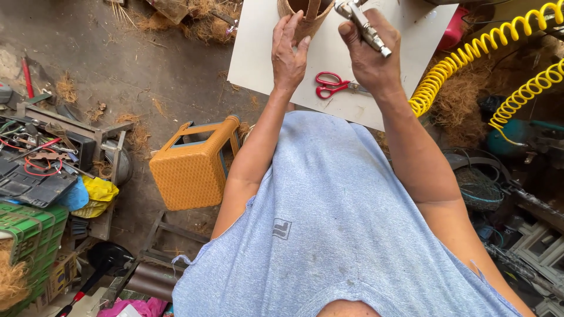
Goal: The person is using a pneumatic spray gun to apply a final coating to a cone-shaped object made of coconut fiber.
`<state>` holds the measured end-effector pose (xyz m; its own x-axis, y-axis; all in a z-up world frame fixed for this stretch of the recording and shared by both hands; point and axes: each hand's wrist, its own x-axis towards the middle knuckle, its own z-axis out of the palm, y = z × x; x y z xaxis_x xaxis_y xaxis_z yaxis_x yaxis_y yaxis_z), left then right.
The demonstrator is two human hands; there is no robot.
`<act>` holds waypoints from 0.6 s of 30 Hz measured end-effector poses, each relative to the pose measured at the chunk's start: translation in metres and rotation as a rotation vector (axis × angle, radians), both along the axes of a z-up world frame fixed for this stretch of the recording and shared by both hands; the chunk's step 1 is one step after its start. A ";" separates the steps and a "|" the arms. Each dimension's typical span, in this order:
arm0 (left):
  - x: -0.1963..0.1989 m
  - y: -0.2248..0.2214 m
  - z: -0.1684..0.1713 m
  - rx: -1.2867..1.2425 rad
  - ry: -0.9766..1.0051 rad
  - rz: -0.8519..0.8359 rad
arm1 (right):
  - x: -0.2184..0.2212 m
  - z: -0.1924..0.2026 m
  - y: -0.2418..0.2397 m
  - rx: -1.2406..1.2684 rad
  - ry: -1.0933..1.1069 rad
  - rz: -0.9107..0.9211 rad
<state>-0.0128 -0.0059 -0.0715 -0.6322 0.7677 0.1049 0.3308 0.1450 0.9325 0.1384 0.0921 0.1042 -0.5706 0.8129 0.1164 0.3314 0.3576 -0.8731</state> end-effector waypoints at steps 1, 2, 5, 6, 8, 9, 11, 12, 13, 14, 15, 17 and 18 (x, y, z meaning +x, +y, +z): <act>-0.001 0.000 -0.001 0.002 0.001 -0.001 | -0.001 0.001 0.003 0.002 0.001 -0.001; -0.002 0.000 -0.002 -0.006 0.021 -0.002 | -0.002 0.002 0.007 0.020 -0.031 -0.011; -0.005 0.002 0.002 -0.036 0.078 0.010 | -0.010 0.017 0.011 0.015 0.013 0.017; -0.006 0.003 0.004 -0.060 0.116 0.026 | -0.013 0.024 0.012 -0.010 0.089 0.056; -0.009 0.010 0.024 -0.058 0.153 0.050 | -0.010 0.022 0.013 0.000 0.075 0.034; -0.010 0.013 0.034 -0.058 0.186 0.075 | -0.009 0.021 0.014 0.007 0.058 0.012; -0.012 0.025 0.065 -0.005 0.112 0.039 | -0.003 0.018 0.013 -0.024 0.050 -0.004; -0.013 0.030 0.080 0.044 0.036 0.003 | 0.001 0.016 0.011 -0.057 0.041 -0.020; -0.014 0.037 0.092 0.042 0.036 0.003 | 0.002 0.016 0.009 -0.060 0.041 -0.020; -0.015 0.044 0.104 0.053 -0.002 0.010 | 0.003 0.015 0.008 -0.057 0.044 -0.013; -0.015 0.053 0.117 0.067 -0.039 0.014 | 0.006 0.016 0.007 -0.051 0.048 -0.009; -0.018 0.060 0.116 0.070 -0.011 0.011 | 0.008 0.016 0.005 -0.072 0.048 -0.010; -0.020 0.063 0.115 0.074 0.016 0.012 | 0.009 0.016 0.004 -0.093 0.047 -0.006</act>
<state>-0.0331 0.0572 0.0436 -0.6389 0.7501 0.1709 0.3440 0.0799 0.9356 0.1476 0.0965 0.1206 -0.5611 0.8250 0.0669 0.2915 0.2726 -0.9169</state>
